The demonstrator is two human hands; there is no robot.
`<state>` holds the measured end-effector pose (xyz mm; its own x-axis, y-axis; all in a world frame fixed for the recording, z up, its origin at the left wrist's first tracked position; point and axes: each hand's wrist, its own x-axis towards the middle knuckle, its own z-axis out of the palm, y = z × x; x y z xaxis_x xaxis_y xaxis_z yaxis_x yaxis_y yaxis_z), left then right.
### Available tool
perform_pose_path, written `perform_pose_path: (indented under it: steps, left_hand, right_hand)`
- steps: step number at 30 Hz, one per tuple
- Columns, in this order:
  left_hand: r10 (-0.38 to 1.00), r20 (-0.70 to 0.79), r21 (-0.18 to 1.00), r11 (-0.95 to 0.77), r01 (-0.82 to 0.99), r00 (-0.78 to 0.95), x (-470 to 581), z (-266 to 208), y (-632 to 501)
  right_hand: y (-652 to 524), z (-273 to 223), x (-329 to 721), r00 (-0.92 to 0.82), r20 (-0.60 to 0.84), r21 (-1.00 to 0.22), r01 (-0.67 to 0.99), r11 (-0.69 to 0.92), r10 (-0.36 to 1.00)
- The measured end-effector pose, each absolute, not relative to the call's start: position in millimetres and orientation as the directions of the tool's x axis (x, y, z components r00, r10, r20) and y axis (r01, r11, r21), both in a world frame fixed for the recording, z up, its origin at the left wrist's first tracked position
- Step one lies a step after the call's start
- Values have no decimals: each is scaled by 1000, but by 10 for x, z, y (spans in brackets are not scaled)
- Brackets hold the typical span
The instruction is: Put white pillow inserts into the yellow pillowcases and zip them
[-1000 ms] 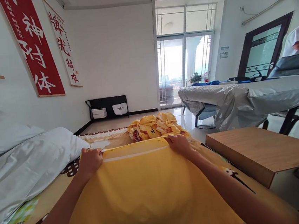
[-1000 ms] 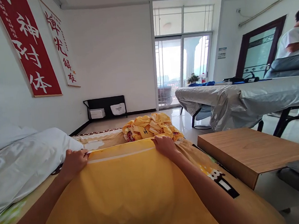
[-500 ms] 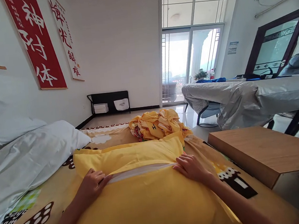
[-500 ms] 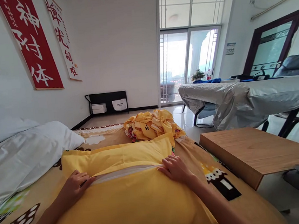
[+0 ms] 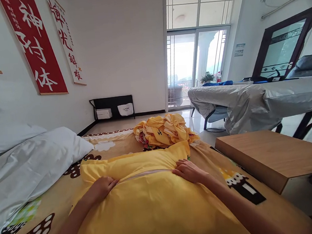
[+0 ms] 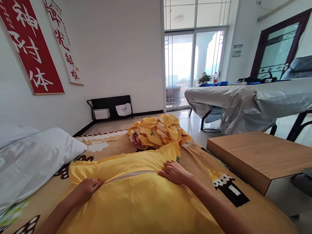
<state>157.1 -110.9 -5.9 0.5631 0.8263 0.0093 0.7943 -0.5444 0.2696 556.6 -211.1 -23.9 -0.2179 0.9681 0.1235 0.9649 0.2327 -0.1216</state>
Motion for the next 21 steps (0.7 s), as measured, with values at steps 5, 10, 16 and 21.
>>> perform_pose_path:
  steps: [5,10,16,21]
  left_hand:
    - [868,-24,128,-489,863,496,2043,607,-739]
    - [920,187,127,-370,920,344,2737,383,-616]
    - [945,222,168,-280,945,241,2884,-678,-746]
    - [940,252,235,-288,928,228,2844,-816,-661]
  right_hand:
    - [-1610,460,5314,13,70,-107,994,-6,997]
    - [-1134,251,4741,71,179,-146,988,-45,981]
    - [-1111,-731,4530,94,225,-250,968,-35,970]
    - [-1078,-879,4577,96,293,-285,958,-8,951]
